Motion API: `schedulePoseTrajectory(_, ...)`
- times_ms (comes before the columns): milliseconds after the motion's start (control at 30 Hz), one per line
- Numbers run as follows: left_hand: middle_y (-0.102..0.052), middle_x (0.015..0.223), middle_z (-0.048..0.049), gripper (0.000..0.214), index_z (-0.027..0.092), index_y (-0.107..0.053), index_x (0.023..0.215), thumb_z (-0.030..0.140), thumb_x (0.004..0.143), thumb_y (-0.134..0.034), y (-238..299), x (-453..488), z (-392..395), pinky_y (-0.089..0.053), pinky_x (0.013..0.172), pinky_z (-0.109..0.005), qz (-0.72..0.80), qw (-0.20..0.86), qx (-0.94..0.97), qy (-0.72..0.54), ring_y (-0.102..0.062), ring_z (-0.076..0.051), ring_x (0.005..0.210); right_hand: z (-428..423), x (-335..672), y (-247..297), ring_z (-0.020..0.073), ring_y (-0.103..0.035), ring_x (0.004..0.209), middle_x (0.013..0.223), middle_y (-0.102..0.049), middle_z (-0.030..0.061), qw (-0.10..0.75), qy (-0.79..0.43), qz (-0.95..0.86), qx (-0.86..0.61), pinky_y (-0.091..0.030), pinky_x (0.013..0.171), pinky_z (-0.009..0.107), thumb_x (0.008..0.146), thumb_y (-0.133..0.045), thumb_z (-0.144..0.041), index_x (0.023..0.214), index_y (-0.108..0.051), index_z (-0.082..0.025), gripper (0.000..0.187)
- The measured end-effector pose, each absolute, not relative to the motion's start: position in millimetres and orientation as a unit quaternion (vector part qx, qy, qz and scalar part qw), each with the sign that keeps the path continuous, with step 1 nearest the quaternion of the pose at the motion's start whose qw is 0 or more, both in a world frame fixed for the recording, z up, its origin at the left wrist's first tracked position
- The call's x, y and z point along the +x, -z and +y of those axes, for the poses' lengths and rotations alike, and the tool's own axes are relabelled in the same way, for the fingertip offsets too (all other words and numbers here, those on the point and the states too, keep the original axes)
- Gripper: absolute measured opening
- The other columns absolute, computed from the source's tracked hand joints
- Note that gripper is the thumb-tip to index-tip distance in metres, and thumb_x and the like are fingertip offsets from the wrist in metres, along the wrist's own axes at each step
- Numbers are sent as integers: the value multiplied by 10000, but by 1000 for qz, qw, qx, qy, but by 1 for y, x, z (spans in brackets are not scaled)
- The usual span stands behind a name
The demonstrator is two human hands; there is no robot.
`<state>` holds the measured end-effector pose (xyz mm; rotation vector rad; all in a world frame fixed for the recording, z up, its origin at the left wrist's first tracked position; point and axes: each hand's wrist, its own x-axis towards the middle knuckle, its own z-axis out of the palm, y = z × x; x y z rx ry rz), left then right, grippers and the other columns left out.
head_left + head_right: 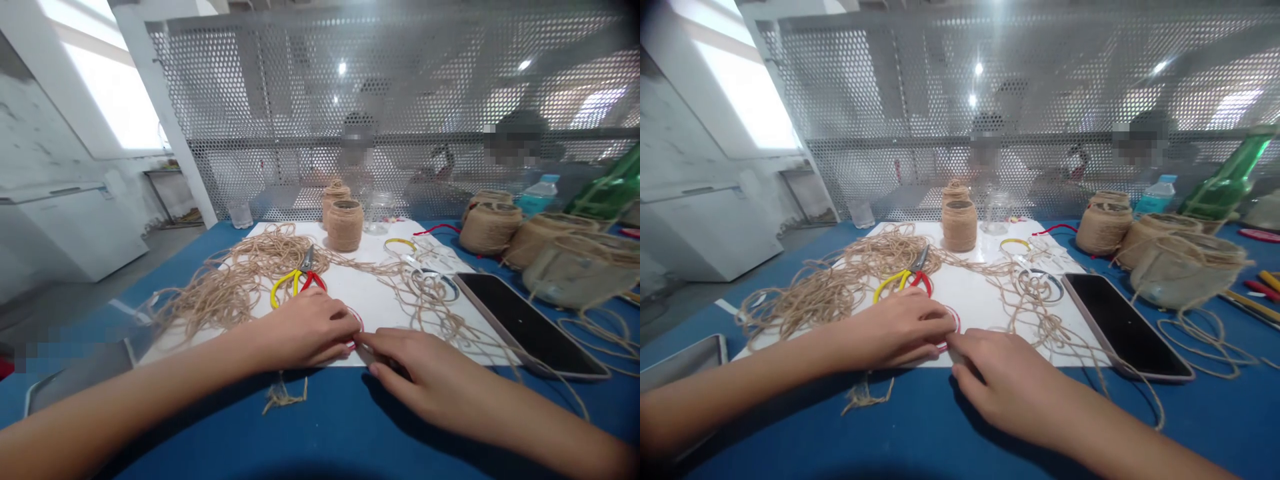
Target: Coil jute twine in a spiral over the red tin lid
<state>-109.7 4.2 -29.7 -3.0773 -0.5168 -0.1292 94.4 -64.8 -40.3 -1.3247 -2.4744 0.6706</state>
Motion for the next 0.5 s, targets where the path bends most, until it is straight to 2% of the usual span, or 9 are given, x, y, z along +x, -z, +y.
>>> schedulePoseTrajectory(133, -623, 1021, -63, 191, 188, -573, 1037, 289, 914, -467, 32, -110, 2, -387, 872, -351, -173, 2, -984, 41, -571, -193, 903, -65, 95, 41, 156, -569, 812, 919, -638, 21, 123, -224, -855, -451, -396, 721, 267, 898, -390, -219, 977, -577, -215, 203)
schedulePoseTrajectory(367, -586, 1011, -37, 209, 241, -632, 1046, 314, 875, -539, 37, -110, 6, -415, 824, -273, -239, -157, -950, 127, -549, -156, 928, -64, 99, 42, 155, -585, 823, 923, -647, 30, 130, -214, -859, -446, -403, 730, 263, 899, -402, -213, 918, -574, -207, 174)
schedulePoseTrajectory(500, -576, 1000, -43, 246, 240, -619, 1085, 324, 876, -523, 30, -108, 4, -410, 843, -296, -250, -154, -951, 101, -541, -169, 921, -63, 100, 42, 156, -590, 832, 923, -645, 29, 137, -201, -858, -452, -404, 733, 266, 906, -385, -203, 932, -580, -213, 197)
